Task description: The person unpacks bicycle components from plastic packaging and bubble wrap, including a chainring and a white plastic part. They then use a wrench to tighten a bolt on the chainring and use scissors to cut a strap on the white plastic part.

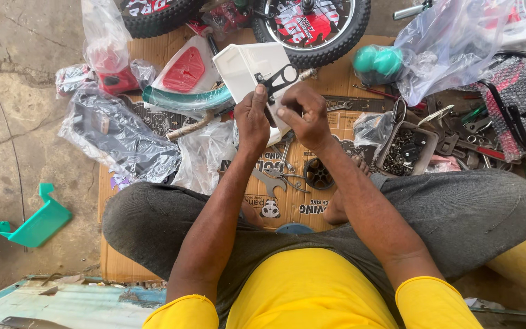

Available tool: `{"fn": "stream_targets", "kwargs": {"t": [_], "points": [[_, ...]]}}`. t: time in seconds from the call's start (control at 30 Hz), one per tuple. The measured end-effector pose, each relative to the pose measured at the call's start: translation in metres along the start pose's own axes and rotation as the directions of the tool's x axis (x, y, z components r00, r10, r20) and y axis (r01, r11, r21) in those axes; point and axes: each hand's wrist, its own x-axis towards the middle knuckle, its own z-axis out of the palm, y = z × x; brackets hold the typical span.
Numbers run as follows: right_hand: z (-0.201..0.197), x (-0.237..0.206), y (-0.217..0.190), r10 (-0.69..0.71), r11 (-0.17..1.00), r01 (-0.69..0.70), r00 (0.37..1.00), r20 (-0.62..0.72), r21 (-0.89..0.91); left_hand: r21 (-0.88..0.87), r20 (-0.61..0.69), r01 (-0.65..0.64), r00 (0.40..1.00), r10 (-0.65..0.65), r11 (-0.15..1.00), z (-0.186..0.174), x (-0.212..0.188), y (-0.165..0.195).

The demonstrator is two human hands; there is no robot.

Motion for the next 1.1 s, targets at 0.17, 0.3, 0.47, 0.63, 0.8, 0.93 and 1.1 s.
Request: {"fn": "stream_targets", "kwargs": {"t": [0.17, 0.3, 0.47, 0.63, 0.8, 0.93, 1.1], "points": [[-0.001, 0.003, 0.003, -0.052, 0.994, 0.056, 0.997, 0.051, -0.089, 0.093, -0.022, -0.011, 1.0, 0.013, 0.996, 0.001, -0.004, -0.003], [0.0, 0.002, 0.007, 0.217, 0.971, -0.226, 0.971, 0.104, 0.084, 0.097, -0.007, 0.003, 1.0, -0.002, 0.995, 0.0, -0.005, -0.003], [0.002, 0.001, 0.008, 0.111, 0.992, -0.11, 0.994, 0.021, -0.061, 0.118, -0.014, -0.033, 0.999, 0.035, 0.992, 0.0, -0.005, 0.002], [0.001, -0.001, 0.009, -0.082, 0.989, 0.084, 0.996, 0.024, -0.125, 0.09, 0.031, 0.057, 0.998, -0.06, 0.994, 0.005, -0.008, 0.01], [0.002, -0.002, 0.013, -0.011, 0.999, 0.013, 0.999, 0.052, -0.045, 0.039, 0.031, 0.05, 0.998, -0.052, 0.998, 0.007, -0.01, 0.016], [0.011, -0.002, 0.015, -0.107, 0.965, 0.113, 0.994, 0.039, -0.235, 0.088, 0.017, 0.015, 1.0, -0.017, 0.996, 0.004, -0.01, 0.015], [0.014, 0.001, 0.009, -0.103, 0.963, 0.099, 0.995, -0.003, -0.252, 0.024, 0.015, 0.031, 0.999, -0.031, 0.999, 0.002, -0.008, 0.013]]}}
